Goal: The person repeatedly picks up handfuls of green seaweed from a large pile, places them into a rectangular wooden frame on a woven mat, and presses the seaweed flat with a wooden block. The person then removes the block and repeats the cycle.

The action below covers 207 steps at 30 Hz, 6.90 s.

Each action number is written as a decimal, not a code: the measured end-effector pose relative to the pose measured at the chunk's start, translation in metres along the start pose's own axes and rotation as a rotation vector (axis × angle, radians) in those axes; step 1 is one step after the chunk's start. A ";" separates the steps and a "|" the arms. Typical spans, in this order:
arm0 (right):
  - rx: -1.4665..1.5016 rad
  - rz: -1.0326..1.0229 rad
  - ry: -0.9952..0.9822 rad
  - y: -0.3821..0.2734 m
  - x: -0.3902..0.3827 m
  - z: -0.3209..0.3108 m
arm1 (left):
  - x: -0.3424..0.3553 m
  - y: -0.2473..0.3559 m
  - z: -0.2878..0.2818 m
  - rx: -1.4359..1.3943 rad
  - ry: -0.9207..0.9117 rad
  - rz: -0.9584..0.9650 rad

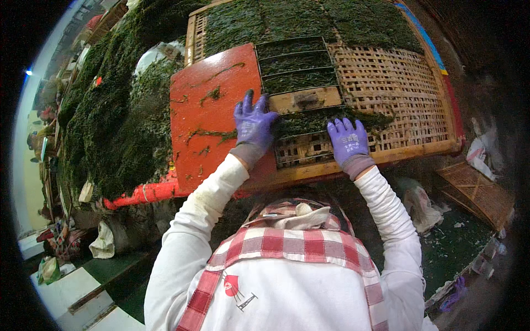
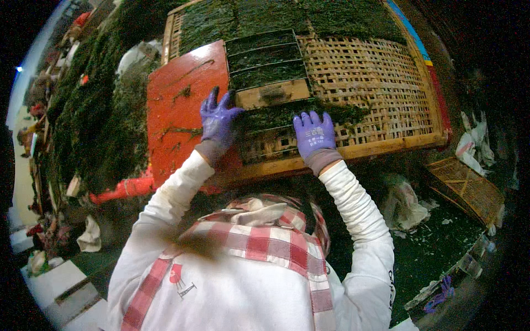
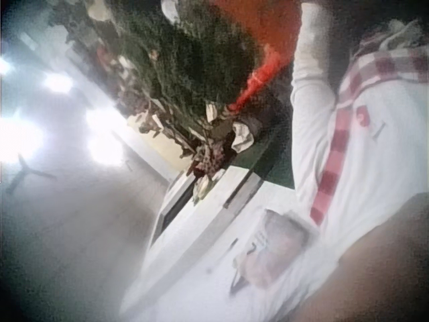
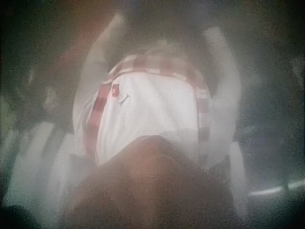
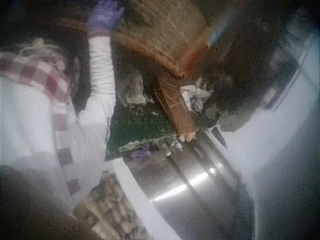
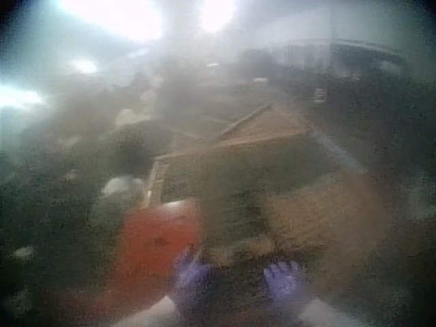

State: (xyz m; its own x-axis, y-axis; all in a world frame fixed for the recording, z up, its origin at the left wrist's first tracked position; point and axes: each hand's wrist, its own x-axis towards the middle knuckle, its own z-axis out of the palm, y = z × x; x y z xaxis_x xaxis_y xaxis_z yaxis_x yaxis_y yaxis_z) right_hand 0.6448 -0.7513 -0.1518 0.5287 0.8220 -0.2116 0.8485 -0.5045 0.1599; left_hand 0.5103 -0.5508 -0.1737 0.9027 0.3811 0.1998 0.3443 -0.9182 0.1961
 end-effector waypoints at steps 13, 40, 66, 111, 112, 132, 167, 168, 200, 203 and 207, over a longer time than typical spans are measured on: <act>0.119 -0.284 0.166 -0.096 0.023 0.023 | -0.034 -0.052 -0.025 -0.052 -0.257 0.063; 0.251 -0.236 0.188 -0.094 0.013 0.024 | 0.049 0.014 -0.075 -0.161 -0.330 0.183; -0.014 0.052 -0.010 -0.011 0.003 0.009 | -0.019 0.002 -0.027 0.110 -0.087 0.453; 0.111 -0.419 -0.077 -0.060 0.047 -0.096 | 0.004 0.128 0.068 -0.422 -0.606 0.103; 0.109 -0.421 -0.017 -0.064 0.035 -0.100 | 0.002 0.127 0.059 -0.336 -0.623 0.138; 0.139 -0.228 0.248 0.037 -0.004 0.031 | -0.010 0.086 -0.009 0.105 -0.141 0.168; 0.219 -0.501 0.397 -0.067 0.003 -0.012 | 0.005 -0.010 0.011 -0.022 0.067 -0.014; 0.166 -0.400 0.336 -0.069 0.003 -0.013 | 0.006 -0.011 0.012 -0.014 0.081 -0.011; 0.058 -0.296 0.424 -0.059 0.014 0.029 | -0.014 -0.003 0.013 -0.147 0.204 -0.073; 0.097 -0.309 0.437 -0.057 0.009 0.020 | -0.010 0.008 0.017 -0.084 0.144 -0.141; 0.269 -0.394 0.455 -0.048 -0.007 0.004 | -0.008 0.006 0.015 -0.105 0.139 -0.128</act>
State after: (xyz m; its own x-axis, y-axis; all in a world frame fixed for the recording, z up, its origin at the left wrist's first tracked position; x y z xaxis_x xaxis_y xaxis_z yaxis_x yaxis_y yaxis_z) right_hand 0.6005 -0.7341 -0.1614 0.1637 0.9586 0.2329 0.9842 -0.1426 -0.1049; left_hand 0.5084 -0.5607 -0.1882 0.8068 0.5114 0.2958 0.4182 -0.8480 0.3255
